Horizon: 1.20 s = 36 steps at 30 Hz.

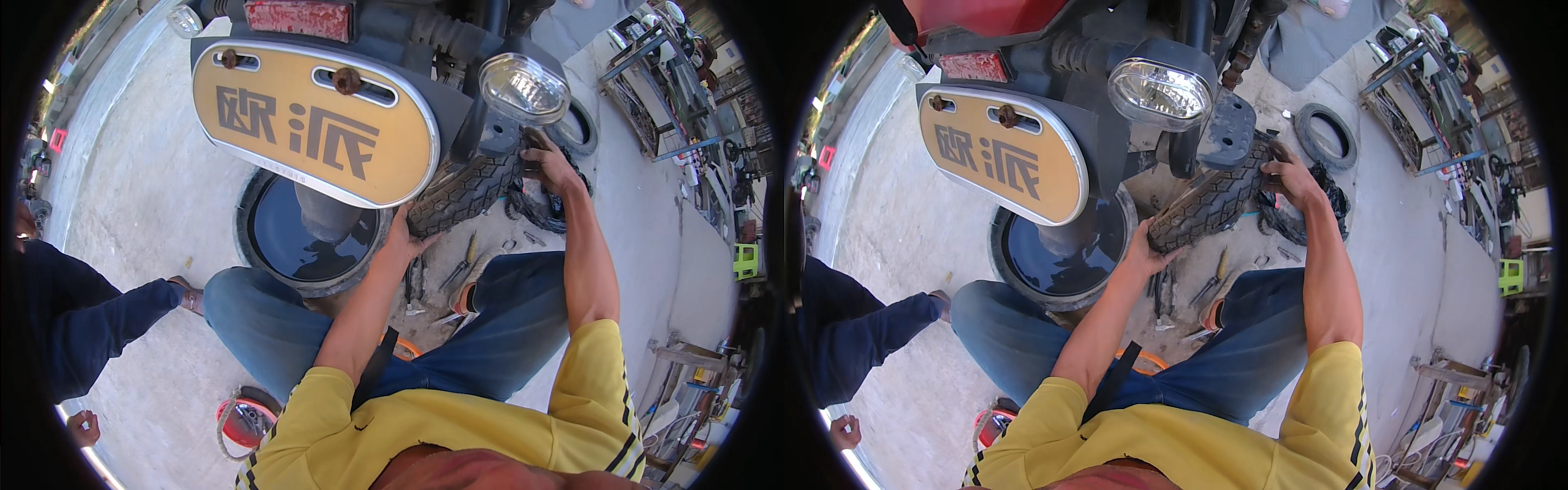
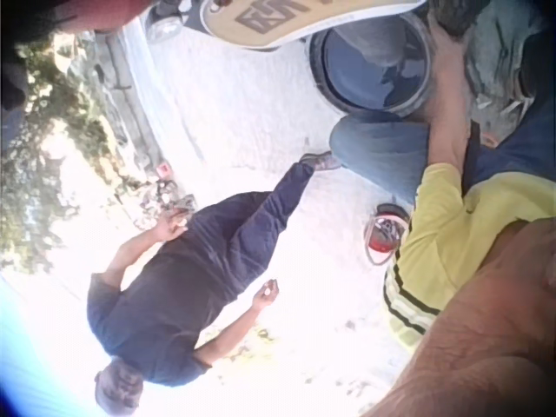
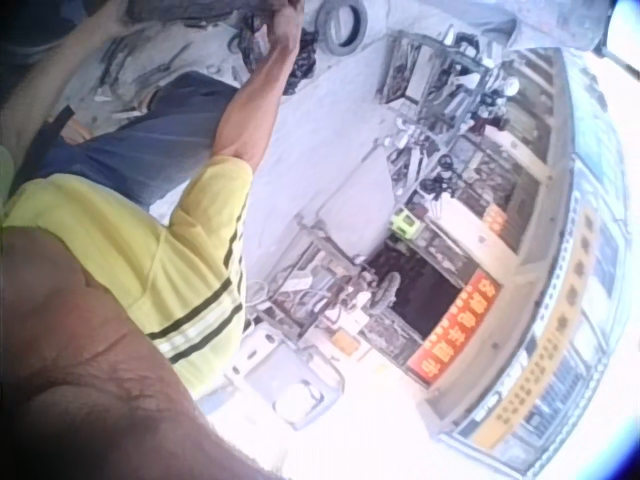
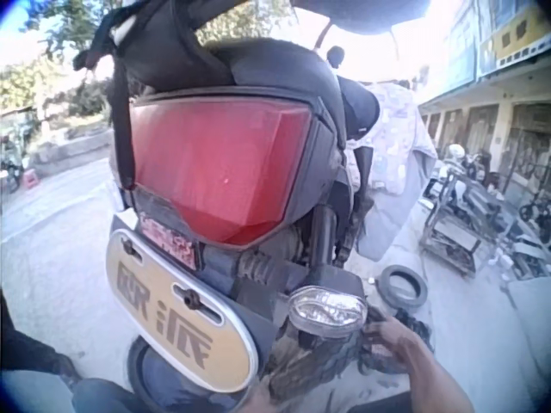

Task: The person removes a scooter tire, places it in a water basin, and then installs it back onto the scooter. They handle the tire and basin with both hands, coordinating with another person who assists with the basin.

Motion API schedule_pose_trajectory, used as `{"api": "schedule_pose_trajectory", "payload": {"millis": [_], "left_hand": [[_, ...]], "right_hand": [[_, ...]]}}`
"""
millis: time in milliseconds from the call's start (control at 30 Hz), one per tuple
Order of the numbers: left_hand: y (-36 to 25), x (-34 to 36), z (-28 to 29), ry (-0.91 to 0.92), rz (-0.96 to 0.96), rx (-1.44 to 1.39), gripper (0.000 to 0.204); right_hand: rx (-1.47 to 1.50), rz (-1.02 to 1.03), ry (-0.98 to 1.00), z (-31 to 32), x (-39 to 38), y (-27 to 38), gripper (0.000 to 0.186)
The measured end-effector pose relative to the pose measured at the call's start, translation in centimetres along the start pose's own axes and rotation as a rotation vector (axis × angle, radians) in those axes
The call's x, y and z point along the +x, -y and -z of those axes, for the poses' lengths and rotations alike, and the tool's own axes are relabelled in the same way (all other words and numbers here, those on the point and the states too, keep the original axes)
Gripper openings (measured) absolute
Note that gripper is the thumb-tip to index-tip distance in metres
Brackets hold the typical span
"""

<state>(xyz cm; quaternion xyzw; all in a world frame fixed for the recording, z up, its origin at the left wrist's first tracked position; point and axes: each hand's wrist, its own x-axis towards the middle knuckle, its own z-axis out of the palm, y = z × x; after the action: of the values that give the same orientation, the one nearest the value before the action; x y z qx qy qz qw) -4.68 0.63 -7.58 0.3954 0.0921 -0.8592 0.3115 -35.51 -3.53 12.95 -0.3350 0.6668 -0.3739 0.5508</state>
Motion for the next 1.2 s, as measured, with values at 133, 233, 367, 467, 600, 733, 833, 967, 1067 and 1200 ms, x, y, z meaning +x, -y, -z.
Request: {"api": "schedule_pose_trajectory", "payload": {"millis": [133, 233, 367, 467, 600, 733, 833, 967, 1067, 1200], "left_hand": [[2.4, -0.1, -1.7, -0.005, 0.008, -0.011, 0.056], [2.7, -0.4, -1.8, -0.013, -0.007, -0.028, 0.057], [2.4, 2.1, 0.7, 0.063, -0.053, -0.071, 0.056], [0.7, 1.7, 2.1, -0.025, -0.041, -0.113, 0.051], [0.5, -4.2, -2.4, -0.049, -0.064, -0.065, 0.045], [0.6, -6.2, -1.1, 0.013, -0.127, -0.047, 0.042], [1.2, -8.9, -2.2, -0.014, -0.158, -0.043, 0.040], [1.3, -12.3, -2.4, -0.090, -0.217, 0.006, 0.039], [0.4, -14.0, -0.8, -0.060, -0.292, -0.007, 0.040], [-0.9, -15.9, -0.8, -0.083, -0.403, 0.027, 0.041]], "right_hand": [[-0.054, -0.182, -0.296, 0.8, 4.3, -3.9, 0.117], [0.192, -0.209, -0.326, -1.0, 6.6, -5.5, 0.119], [0.346, -0.133, -0.366, -3.6, 6.3, -4.7, 0.085], [0.393, -0.074, -0.396, -8.2, 2.6, -2.6, 0.078], [0.473, -0.006, -0.391, -6.4, 0.4, -4.2, 0.077], [0.446, -0.021, -0.362, -7.3, -2.8, -3.0, 0.059], [0.468, -0.085, -0.405, -7.6, -6.9, -1.0, 0.049], [0.533, 0.008, -0.375, -7.3, -9.6, -1.9, 0.039], [0.571, 0.075, -0.277, -8.9, -11.2, -1.7, 0.039], [0.678, 0.013, -0.257, -9.8, -12.1, -2.7, 0.051]]}}
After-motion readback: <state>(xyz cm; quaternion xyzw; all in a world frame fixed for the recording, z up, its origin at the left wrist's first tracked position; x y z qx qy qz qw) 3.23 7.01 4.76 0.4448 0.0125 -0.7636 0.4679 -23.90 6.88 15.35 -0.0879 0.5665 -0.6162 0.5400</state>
